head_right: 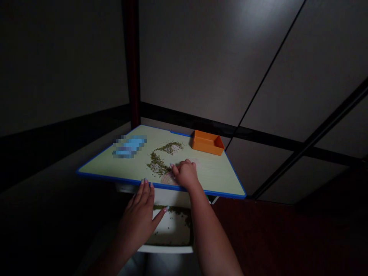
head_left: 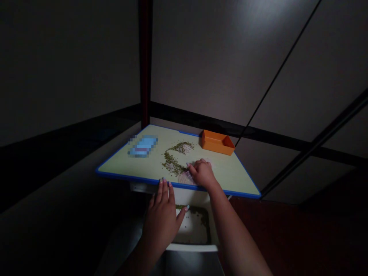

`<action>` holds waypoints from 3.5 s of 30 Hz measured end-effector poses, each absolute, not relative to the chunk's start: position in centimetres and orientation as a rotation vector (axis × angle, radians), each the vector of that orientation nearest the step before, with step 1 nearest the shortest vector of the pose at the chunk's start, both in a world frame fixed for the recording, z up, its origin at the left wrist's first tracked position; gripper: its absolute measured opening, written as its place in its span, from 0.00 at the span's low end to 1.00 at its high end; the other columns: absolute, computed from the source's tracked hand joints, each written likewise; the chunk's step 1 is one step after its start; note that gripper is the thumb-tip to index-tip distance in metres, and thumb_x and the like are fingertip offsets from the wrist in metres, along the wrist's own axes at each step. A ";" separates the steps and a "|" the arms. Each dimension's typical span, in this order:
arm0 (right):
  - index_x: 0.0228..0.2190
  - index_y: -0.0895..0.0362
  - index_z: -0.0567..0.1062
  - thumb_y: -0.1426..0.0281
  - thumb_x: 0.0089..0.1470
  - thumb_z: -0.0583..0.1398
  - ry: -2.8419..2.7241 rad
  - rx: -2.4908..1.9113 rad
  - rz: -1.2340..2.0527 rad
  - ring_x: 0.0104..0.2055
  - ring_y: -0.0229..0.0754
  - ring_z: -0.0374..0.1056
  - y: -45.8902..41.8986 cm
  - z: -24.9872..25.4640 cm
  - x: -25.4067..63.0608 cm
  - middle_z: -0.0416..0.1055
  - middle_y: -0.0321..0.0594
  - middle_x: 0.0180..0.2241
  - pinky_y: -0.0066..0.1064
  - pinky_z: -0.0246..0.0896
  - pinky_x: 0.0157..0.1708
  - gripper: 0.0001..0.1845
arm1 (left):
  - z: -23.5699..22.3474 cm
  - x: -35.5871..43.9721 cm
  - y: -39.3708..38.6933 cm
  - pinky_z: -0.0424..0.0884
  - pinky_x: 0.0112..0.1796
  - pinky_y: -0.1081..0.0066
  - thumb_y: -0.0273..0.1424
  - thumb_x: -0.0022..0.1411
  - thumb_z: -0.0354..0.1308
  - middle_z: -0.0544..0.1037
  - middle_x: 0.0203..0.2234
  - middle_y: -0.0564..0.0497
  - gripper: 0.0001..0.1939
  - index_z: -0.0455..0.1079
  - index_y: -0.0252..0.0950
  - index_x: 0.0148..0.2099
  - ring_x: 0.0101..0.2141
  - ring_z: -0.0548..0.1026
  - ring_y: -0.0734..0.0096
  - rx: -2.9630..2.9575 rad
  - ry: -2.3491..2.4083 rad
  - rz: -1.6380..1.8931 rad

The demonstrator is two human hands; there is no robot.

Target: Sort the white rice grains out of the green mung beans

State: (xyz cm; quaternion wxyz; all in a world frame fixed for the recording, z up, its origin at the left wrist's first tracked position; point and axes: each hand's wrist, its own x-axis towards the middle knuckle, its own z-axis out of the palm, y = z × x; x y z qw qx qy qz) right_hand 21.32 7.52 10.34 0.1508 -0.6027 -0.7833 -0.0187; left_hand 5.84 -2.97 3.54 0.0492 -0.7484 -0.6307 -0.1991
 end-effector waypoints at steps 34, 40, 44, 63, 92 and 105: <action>0.28 0.59 0.77 0.60 0.60 0.50 -2.271 -1.783 -0.151 0.42 0.45 0.62 7.3 10.1 19.6 0.73 0.46 0.34 0.33 0.50 0.39 0.22 | 3.9 6.2 -3.3 0.59 0.55 0.52 0.50 0.54 0.47 0.50 0.62 0.25 0.44 0.46 0.23 0.63 0.63 0.47 0.44 -2.216 -2.061 -0.658; 0.29 0.59 0.77 0.60 0.60 0.50 -2.192 -1.826 -0.243 0.43 0.47 0.62 7.2 9.7 18.7 0.73 0.48 0.34 0.35 0.49 0.38 0.22 | 4.1 6.2 -3.3 0.59 0.54 0.51 0.51 0.54 0.46 0.51 0.61 0.25 0.43 0.49 0.23 0.62 0.63 0.46 0.44 -2.273 -2.064 -0.679; 0.28 0.59 0.77 0.61 0.60 0.50 -2.147 -1.834 -0.249 0.43 0.47 0.62 7.2 9.6 18.5 0.73 0.48 0.33 0.35 0.49 0.38 0.21 | 3.9 6.1 -3.4 0.59 0.54 0.50 0.50 0.54 0.46 0.52 0.62 0.28 0.42 0.50 0.25 0.62 0.64 0.45 0.46 -2.267 -2.045 -0.735; 0.22 0.57 0.72 0.65 0.62 0.49 -1.858 -1.584 -0.146 0.36 0.42 0.62 7.5 10.1 17.5 0.71 0.41 0.28 0.31 0.48 0.36 0.20 | 8.3 -1.9 4.3 0.56 0.58 0.49 0.43 0.57 0.50 0.65 0.57 0.42 0.26 0.63 0.38 0.55 0.60 0.58 0.54 -2.027 -1.803 -1.553; 0.23 0.57 0.74 0.65 0.62 0.50 -1.758 -1.557 -0.078 0.35 0.40 0.62 8.5 9.6 18.6 0.71 0.41 0.27 0.30 0.48 0.36 0.20 | 6.8 0.6 7.1 0.69 0.42 0.54 0.59 0.51 0.25 0.71 0.42 0.45 0.43 0.62 0.43 0.56 0.36 0.71 0.67 -1.867 -1.540 -3.564; 0.21 0.58 0.72 0.64 0.63 0.48 -1.739 -1.478 -0.038 0.34 0.39 0.62 8.8 9.0 19.2 0.70 0.40 0.26 0.28 0.49 0.36 0.23 | 5.2 2.9 6.9 0.65 0.49 0.51 0.63 0.47 0.33 0.71 0.48 0.41 0.43 0.65 0.42 0.53 0.50 0.69 0.59 -1.585 -1.527 -3.882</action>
